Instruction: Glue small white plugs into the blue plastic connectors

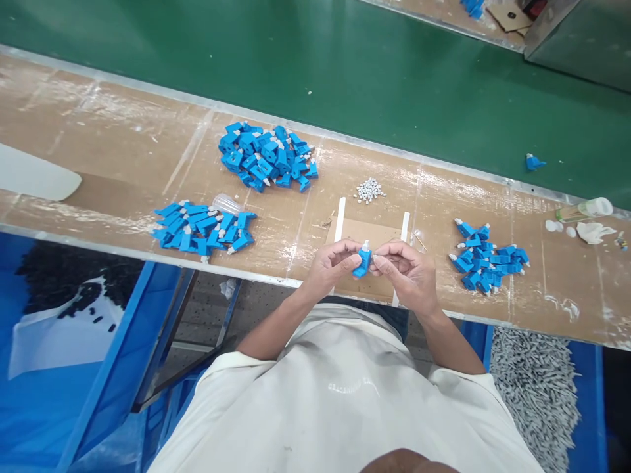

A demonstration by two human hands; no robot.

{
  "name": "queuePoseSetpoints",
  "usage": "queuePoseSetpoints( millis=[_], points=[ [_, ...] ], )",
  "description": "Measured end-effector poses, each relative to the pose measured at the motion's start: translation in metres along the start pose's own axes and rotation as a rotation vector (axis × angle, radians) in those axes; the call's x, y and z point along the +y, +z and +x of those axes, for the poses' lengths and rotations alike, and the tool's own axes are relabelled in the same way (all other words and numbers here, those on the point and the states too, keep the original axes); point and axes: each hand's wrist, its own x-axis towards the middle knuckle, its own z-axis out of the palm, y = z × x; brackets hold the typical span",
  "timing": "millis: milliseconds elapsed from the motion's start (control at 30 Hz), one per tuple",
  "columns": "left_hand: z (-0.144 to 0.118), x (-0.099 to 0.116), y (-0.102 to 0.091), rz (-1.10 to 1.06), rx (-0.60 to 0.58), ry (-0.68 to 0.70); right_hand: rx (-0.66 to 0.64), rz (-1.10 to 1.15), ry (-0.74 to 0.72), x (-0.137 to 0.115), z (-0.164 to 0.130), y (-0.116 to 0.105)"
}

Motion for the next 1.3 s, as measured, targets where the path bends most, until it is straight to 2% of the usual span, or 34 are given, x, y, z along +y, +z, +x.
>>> queuePoseSetpoints(
  millis=[267,433,633,933,1100,1300],
  points=[
    [0.001,-0.003,-0.002,0.022,-0.004,0.025,-0.007,-0.036,0.015,0.001,0.002,0.001],
    [0.001,-0.005,-0.001,0.052,0.003,0.1,0.028,-0.016,0.028,0.0,0.002,0.001],
    [0.002,-0.004,-0.001,0.073,-0.018,0.122,0.003,0.124,0.182,0.008,0.011,-0.006],
    [0.002,-0.001,0.003,0.02,-0.071,-0.012,-0.099,0.361,0.399,0.016,0.016,-0.012],
    [0.004,0.003,0.008,0.036,-0.113,-0.007,-0.092,0.384,0.365,0.016,0.015,-0.015],
    [0.003,0.014,0.015,0.068,-0.164,0.086,-0.105,0.386,0.313,0.011,0.015,-0.014]
  ],
)
